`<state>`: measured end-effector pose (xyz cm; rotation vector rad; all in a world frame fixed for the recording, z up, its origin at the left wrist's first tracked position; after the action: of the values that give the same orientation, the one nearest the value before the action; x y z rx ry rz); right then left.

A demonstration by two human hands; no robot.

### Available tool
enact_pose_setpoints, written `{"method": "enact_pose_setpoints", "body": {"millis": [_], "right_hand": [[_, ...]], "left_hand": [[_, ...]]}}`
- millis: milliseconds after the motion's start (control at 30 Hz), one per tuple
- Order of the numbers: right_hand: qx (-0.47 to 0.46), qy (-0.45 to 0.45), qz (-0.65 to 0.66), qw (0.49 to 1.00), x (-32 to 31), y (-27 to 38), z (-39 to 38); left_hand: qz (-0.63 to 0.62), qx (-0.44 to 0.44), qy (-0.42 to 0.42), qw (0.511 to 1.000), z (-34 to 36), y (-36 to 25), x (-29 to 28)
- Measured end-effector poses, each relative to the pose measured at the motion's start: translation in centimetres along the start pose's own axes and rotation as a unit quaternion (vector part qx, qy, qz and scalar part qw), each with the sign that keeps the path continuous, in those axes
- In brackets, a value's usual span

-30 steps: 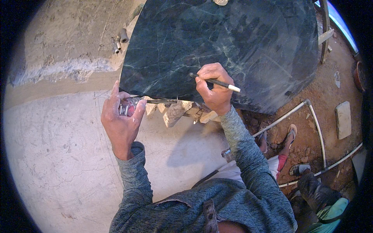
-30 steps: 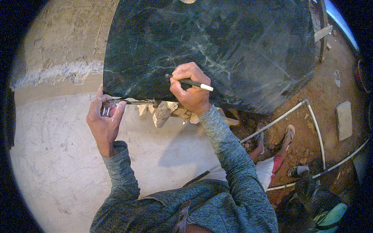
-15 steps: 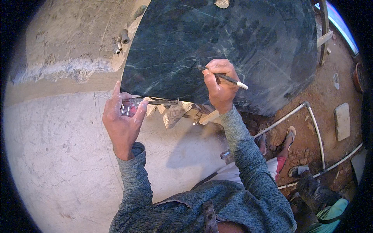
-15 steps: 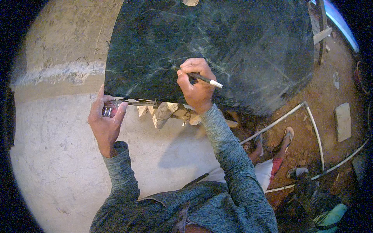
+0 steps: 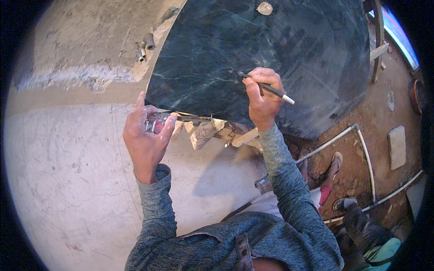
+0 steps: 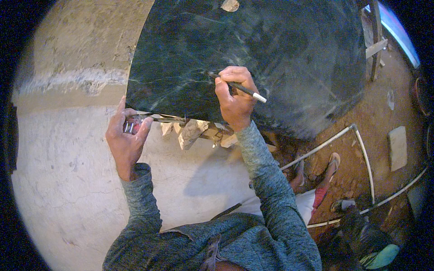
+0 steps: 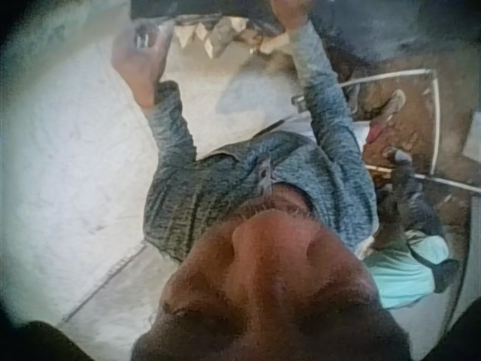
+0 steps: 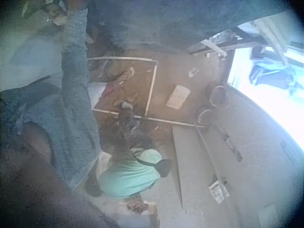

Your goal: The person measures a dark stone tile with a tape measure, marks it with a pencil, and works on an electrical outlet box on a wall.

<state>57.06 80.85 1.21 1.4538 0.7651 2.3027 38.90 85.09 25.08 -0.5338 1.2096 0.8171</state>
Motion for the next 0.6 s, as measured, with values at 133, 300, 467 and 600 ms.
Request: {"method": "enact_pose_setpoints", "body": {"millis": [133, 300, 467, 600], "right_hand": [[0.010, 0.016, 0.014, 1.000, 0.1, -0.3, -0.1], [0.045, 0.033, 0.050, 0.997, 0.5, -0.7, -0.4], [0.091, 0.061, -0.027, 0.994, -0.4, 0.6, -1.5], [0.144, 0.095, -0.074, 0.982, -0.9, 3.2, -3.3]], "left_hand": [[0.020, 0.016, 0.004, 1.000, 0.0, -0.1, -0.1], [0.042, 0.090, -0.028, 0.995, -0.2, -0.4, -0.6], [-0.077, 0.008, 0.013, 0.997, -0.3, 2.2, -0.5], [-0.225, -0.065, 0.011, 0.972, -0.6, 4.1, -1.7]]}}
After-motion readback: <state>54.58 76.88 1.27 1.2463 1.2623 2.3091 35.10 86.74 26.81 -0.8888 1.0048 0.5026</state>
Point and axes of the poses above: each hand's wrist, its own z-axis towards the middle knuckle, its own x-axis out of the palm, y = z × x, the point moved 10 cm from there along z, towards the middle knuckle, and after that the axes turned 6 degrees about y, right-handed, at the moved point
